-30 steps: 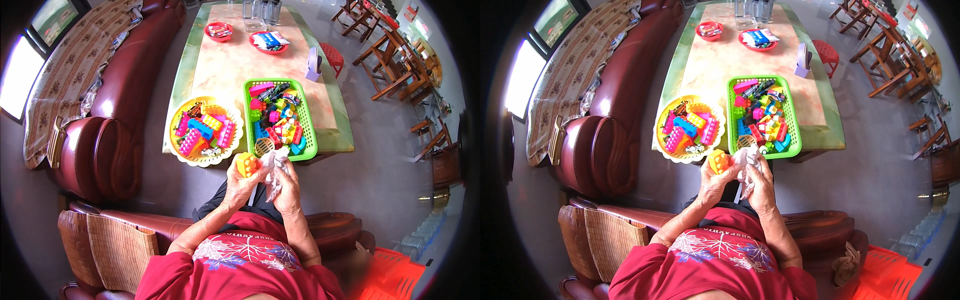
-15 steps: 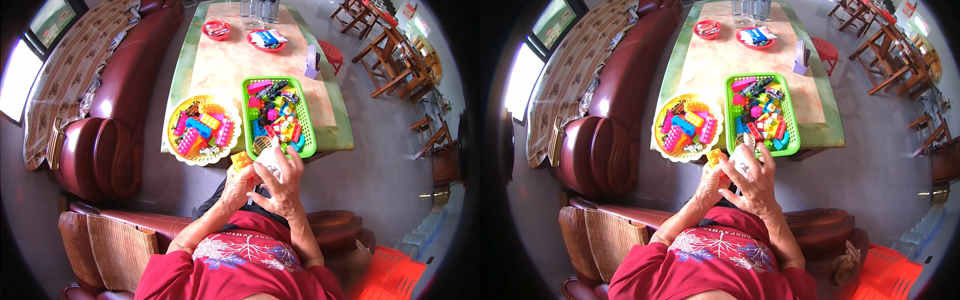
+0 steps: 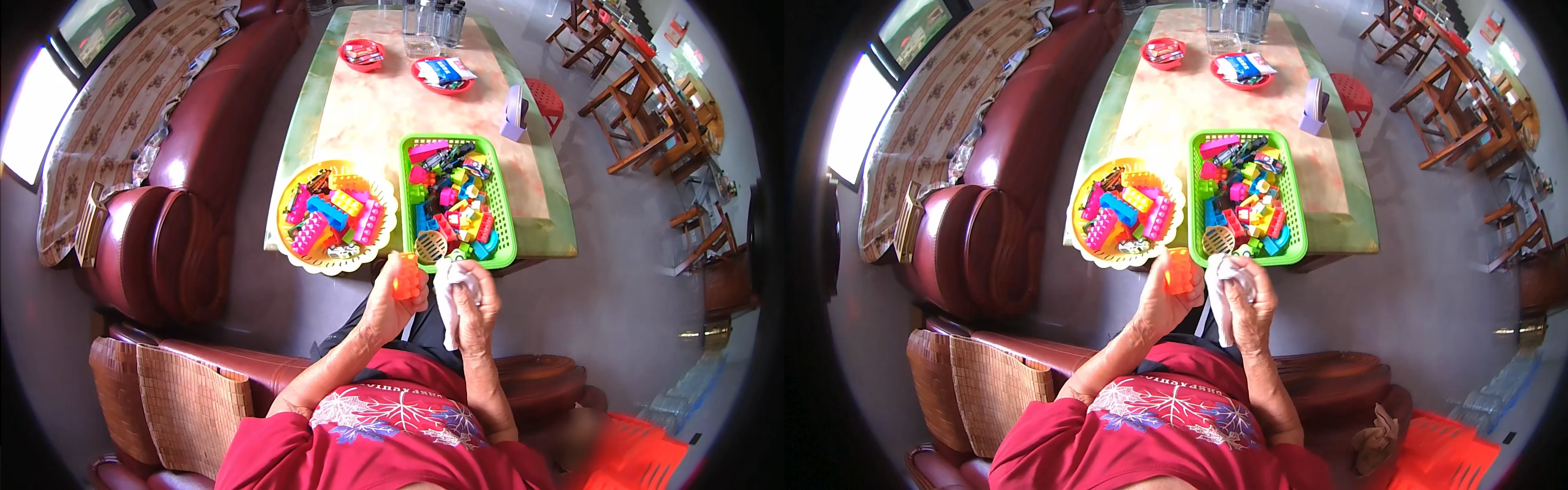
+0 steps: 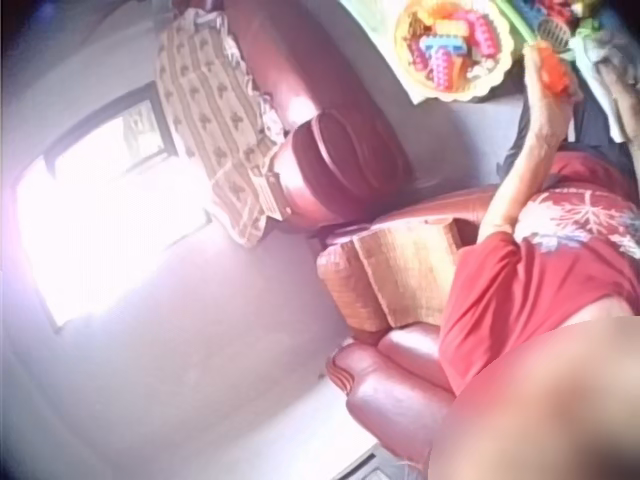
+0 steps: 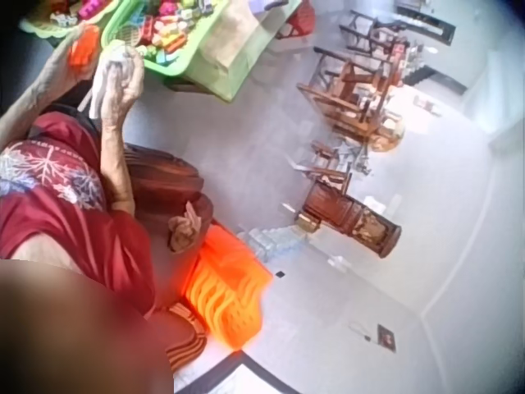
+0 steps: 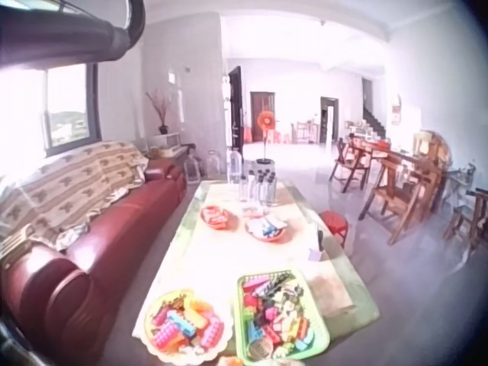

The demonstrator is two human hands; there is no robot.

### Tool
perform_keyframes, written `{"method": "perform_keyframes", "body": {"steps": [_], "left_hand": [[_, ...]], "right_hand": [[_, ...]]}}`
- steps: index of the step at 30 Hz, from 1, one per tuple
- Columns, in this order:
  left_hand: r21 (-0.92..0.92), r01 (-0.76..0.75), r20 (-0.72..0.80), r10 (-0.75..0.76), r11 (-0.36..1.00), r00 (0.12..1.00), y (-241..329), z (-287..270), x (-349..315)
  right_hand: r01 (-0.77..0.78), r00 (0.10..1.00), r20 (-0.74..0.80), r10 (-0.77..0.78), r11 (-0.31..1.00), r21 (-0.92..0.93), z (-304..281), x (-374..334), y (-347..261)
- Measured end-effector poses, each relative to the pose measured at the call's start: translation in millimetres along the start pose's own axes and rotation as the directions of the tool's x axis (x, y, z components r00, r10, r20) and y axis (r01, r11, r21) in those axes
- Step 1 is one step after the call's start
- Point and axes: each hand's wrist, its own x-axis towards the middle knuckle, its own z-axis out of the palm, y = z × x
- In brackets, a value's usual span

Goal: The person sits and wipes colorful plastic building blocks with a white cloth. They pick up individual blocks from a green basket, wipe them thoroughly, and place them into a yellow bowl. The process is repeated for multiple blocks of various colors.

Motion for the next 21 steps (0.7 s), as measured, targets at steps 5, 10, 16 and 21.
{"method": "perform_keyframes", "body": {"steps": [5, 10, 16, 21], "left_hand": [[-0.049, -0.022, -0.173, 0.013, 0.999, 0.985, -4.0, 6.0, -1.6], [-0.138, -0.013, -0.084, 0.002, 0.99, 0.997, -7.0, -21.1, 0.0], [-0.067, -0.064, -0.03, 0.062, 0.996, 0.998, -5.3, -15.1, 6.8], [0.003, -0.067, 0.012, 0.067, 0.998, 0.998, 5.2, 4.8, -3.8]], "right_hand": [[0.257, 0.95, 0.248, -0.187, 0.923, -0.288, 19.3, 18.3, -26.0], [0.586, 0.771, 0.537, -0.343, 0.712, -0.386, 38.3, 4.5, -25.9], [0.66, 0.751, 0.499, -0.432, 0.511, -0.55, 38.6, 5.8, -22.8], [0.613, 0.78, 0.375, -0.5, 0.492, -0.619, 47.5, 22.1, -32.3]]}}
